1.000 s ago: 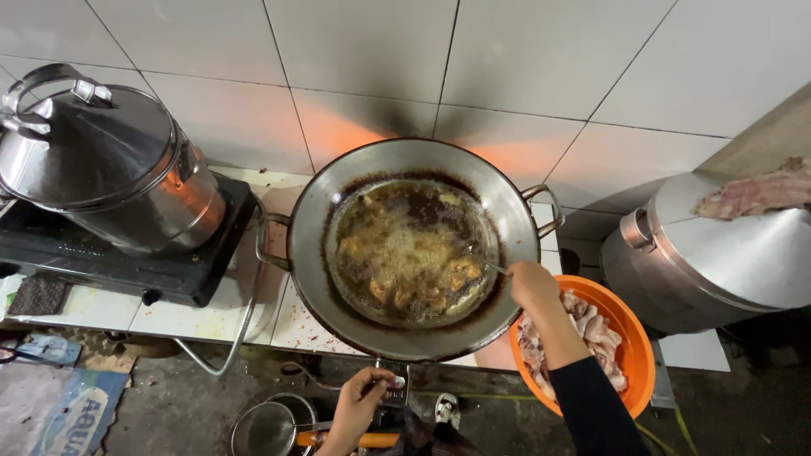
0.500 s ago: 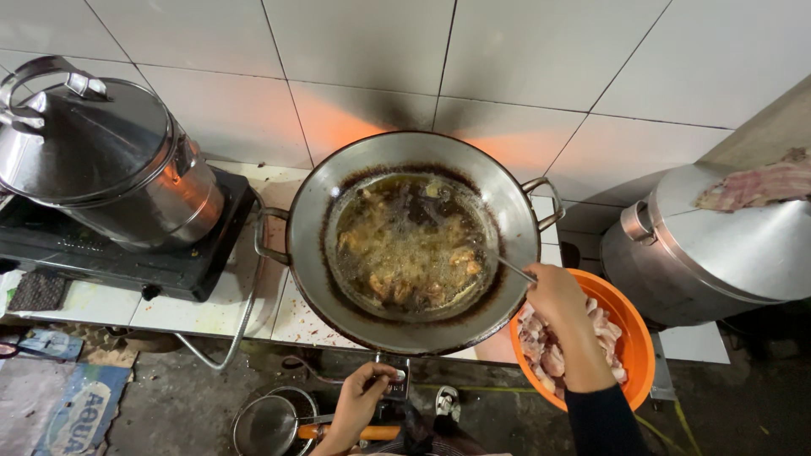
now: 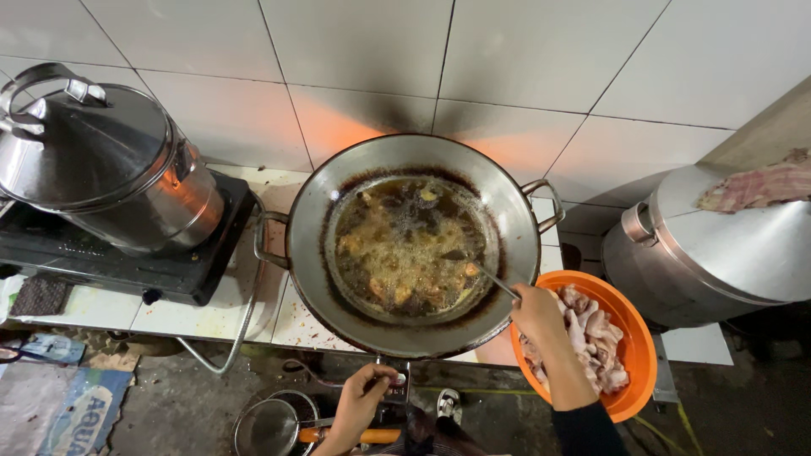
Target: The person deep-fries chicken pieces in a large wok filled with hot oil. They use a metal spatula to stir and turn the chicken pieces to ensure even cooking. The person occasionally adds more raw chicken pieces from an orange bowl into the wok.
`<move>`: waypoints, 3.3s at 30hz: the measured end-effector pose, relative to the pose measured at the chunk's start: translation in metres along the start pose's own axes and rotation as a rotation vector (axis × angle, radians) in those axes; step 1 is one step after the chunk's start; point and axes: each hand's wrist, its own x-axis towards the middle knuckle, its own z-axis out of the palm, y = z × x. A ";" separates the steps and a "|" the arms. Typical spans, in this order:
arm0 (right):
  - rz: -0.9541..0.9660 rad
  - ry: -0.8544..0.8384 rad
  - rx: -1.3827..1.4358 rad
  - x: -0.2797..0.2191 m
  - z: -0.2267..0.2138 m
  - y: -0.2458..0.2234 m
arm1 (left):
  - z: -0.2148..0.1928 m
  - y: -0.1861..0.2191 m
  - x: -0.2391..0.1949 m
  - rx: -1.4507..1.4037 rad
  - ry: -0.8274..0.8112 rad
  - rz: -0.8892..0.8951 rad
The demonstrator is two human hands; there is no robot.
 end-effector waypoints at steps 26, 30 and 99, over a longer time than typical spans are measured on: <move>-0.084 0.215 0.090 0.036 0.048 0.001 | 0.003 0.002 -0.004 -0.002 -0.021 -0.071; -0.016 0.140 0.042 0.028 0.043 0.002 | 0.002 -0.002 -0.006 -0.039 -0.012 -0.035; 0.211 -0.403 0.089 0.018 0.017 0.082 | 0.019 -0.011 -0.014 -0.045 0.043 0.073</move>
